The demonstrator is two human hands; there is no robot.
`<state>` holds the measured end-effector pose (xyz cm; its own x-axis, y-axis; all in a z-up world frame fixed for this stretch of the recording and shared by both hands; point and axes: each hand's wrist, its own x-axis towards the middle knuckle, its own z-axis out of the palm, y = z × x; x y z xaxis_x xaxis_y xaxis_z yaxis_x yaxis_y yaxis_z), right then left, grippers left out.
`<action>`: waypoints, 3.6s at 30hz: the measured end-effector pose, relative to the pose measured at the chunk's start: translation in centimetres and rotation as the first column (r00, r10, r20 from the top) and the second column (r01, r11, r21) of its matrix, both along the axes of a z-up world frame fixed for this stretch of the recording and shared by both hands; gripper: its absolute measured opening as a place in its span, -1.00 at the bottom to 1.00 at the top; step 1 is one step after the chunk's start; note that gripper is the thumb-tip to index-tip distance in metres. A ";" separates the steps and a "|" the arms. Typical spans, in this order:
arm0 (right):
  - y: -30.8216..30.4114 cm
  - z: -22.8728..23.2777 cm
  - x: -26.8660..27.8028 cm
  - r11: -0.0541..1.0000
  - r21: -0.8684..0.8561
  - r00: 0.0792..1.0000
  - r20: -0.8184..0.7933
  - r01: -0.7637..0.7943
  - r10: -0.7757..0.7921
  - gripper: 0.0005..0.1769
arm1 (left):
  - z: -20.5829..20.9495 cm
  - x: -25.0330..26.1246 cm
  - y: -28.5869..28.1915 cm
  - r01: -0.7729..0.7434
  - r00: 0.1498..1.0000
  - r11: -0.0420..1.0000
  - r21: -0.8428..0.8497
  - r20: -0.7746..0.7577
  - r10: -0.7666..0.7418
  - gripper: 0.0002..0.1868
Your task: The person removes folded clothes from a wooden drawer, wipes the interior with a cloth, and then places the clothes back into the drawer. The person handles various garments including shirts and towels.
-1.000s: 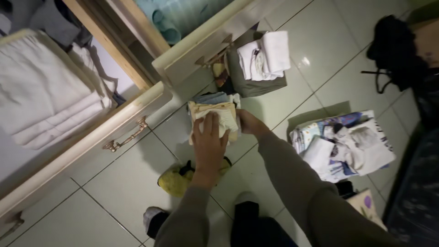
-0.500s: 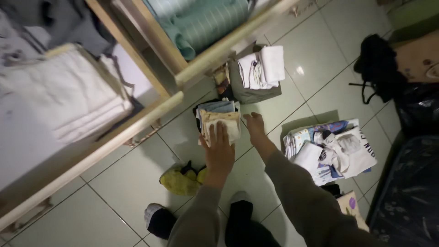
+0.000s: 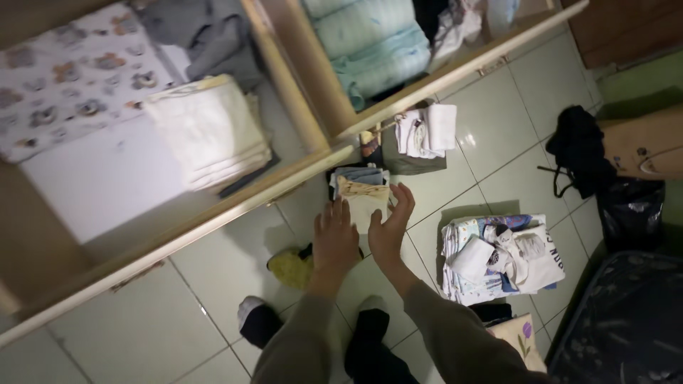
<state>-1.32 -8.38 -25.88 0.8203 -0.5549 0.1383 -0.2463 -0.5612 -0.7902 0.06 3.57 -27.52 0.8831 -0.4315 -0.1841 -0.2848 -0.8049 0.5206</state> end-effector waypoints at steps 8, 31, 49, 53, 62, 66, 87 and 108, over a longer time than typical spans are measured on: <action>6.5 16.9 7.9 0.899 -0.252 0.834 0.347 -0.358 0.429 -0.72 | 19.9 6.3 12.7 -0.128 0.717 0.862 -0.490 0.555 0.421 -0.79; 17.1 15.9 26.6 0.571 -0.090 0.547 -0.439 -0.816 0.713 -0.14 | 2.9 21.9 23.6 -0.915 0.395 -0.068 -0.397 -0.918 0.033 -0.09; 10.6 33.2 20.0 0.713 -0.055 0.715 -0.018 -0.699 0.699 -0.28 | 26.7 19.7 19.7 -0.874 0.485 -0.200 -0.442 -0.815 -0.317 -0.11; 5.0 38.6 16.8 0.750 -0.098 0.756 -0.057 -0.655 0.652 -0.31 | 30.7 18.0 12.9 -0.866 0.501 -0.134 -0.483 -0.832 -0.238 -0.22; -10.4 34.7 7.8 0.881 -0.138 0.873 -0.271 -0.452 0.406 -0.29 | 20.9 12.3 -5.9 -0.937 0.285 0.070 -0.343 -0.862 -0.419 -0.27; -17.0 26.2 4.2 0.893 -0.157 0.871 -0.346 -0.421 0.350 -0.28 | 9.9 8.4 -13.9 -0.960 0.145 0.176 -0.219 -0.923 -0.357 -0.29; -32.2 -14.3 -5.8 0.943 -0.095 0.848 -0.474 -0.318 0.238 -0.22 | -38.6 -1.4 -32.8 -0.891 0.336 0.249 -0.380 -0.920 -0.203 -0.39; -9.7 11.8 7.3 0.922 -0.198 0.931 0.091 -0.332 0.354 -0.90 | 13.9 8.1 -6.9 -0.570 0.821 0.346 -0.745 -0.520 0.235 -0.73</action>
<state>6.00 -18.10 -14.07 0.9263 -0.1999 0.3194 0.0782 -0.7271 -0.6821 8.13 -3.33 -13.57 0.9707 -0.1092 -0.2142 0.2275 0.1281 0.9653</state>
